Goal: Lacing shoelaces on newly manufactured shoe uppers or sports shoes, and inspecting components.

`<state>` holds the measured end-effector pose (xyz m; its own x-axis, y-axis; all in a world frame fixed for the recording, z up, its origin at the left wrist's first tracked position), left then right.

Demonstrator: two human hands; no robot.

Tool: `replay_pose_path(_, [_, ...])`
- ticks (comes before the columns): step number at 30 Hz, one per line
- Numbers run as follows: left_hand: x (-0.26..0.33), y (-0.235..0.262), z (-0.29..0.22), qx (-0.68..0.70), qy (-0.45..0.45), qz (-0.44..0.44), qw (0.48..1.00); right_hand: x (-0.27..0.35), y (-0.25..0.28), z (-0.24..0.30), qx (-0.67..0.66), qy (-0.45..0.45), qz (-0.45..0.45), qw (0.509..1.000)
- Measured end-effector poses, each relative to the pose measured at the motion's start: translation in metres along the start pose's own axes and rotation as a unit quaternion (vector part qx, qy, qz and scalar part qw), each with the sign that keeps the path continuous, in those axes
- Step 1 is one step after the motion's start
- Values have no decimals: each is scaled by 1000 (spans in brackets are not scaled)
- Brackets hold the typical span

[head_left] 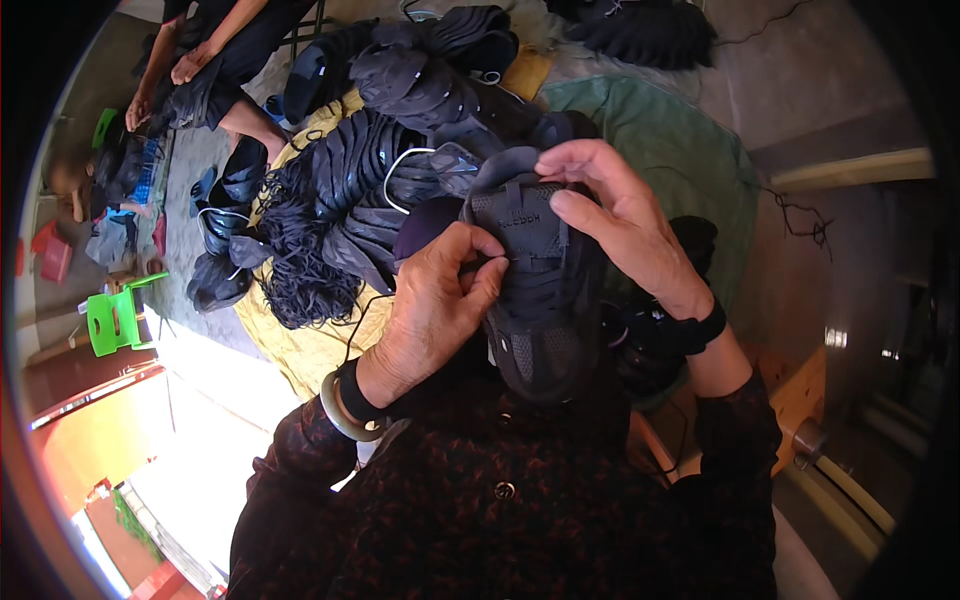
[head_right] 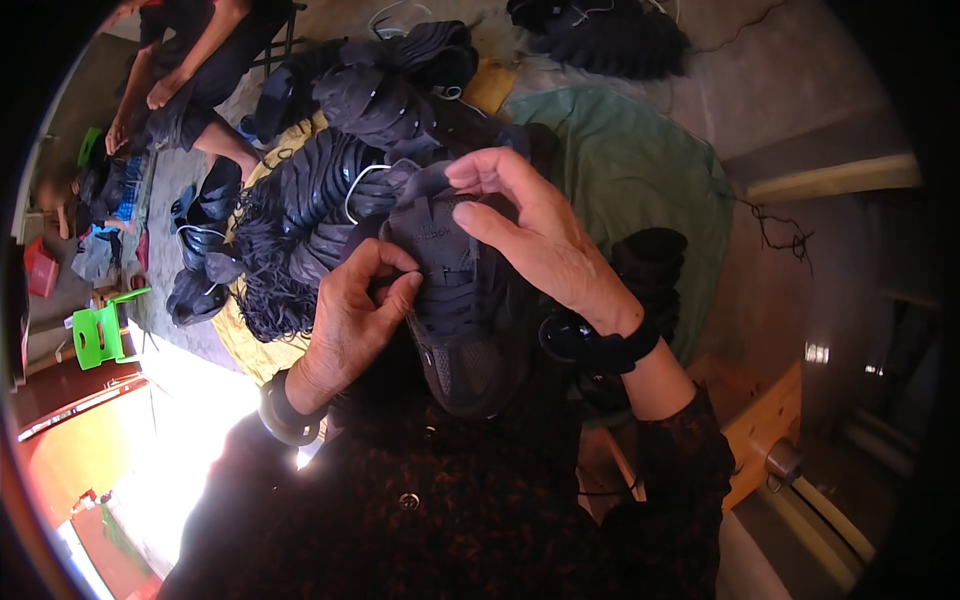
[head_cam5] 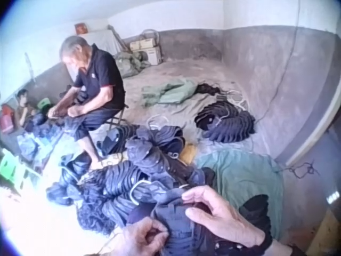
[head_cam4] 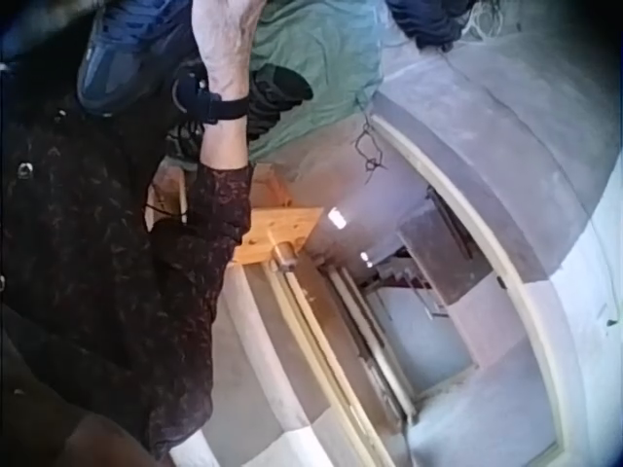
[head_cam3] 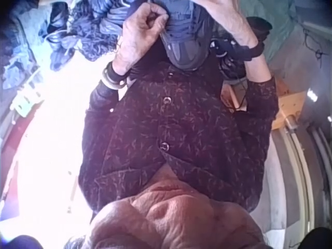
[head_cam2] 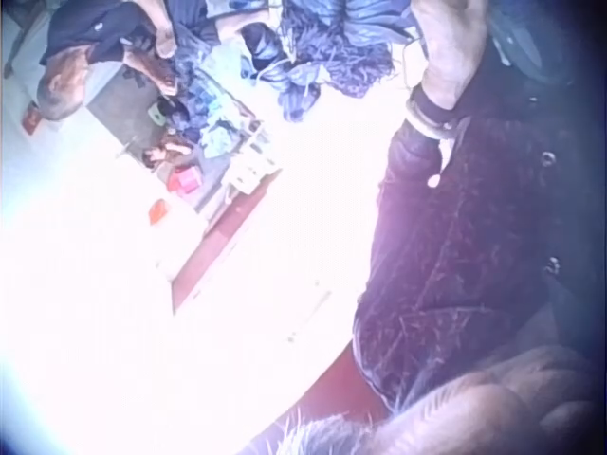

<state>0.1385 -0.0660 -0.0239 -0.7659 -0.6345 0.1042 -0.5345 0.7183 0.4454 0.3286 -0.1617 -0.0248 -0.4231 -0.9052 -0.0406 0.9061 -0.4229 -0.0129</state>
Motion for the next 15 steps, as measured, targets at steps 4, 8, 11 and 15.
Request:
replay_pose_path(4, [-3,-2,-4,-34,-54,-22,998,20,0,14,262,103,57,958])
replay_pose_path(8, [-5,-8,-4,-48,-66,-28,996,28,-6,14,283,102,35,953])
replay_pose_path(11, [-5,-7,-2,-32,-37,-30,998,28,-8,14,273,104,61,954])
replay_pose_path(15, [-6,-5,0,-36,-33,-5,999,28,-11,14,292,110,71,947])
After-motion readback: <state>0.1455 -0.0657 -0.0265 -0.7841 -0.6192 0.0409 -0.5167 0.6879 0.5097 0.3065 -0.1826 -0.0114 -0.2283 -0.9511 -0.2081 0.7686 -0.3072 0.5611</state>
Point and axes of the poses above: each hand's wrist, its own x-axis away from the middle knuckle, its own y-axis out of the back of the hand, z = x × y, the point moved 3 cm from there along -x, towards the middle knuckle, and after that the axes turned 2 degrees about -z, right-handed, at the moved point
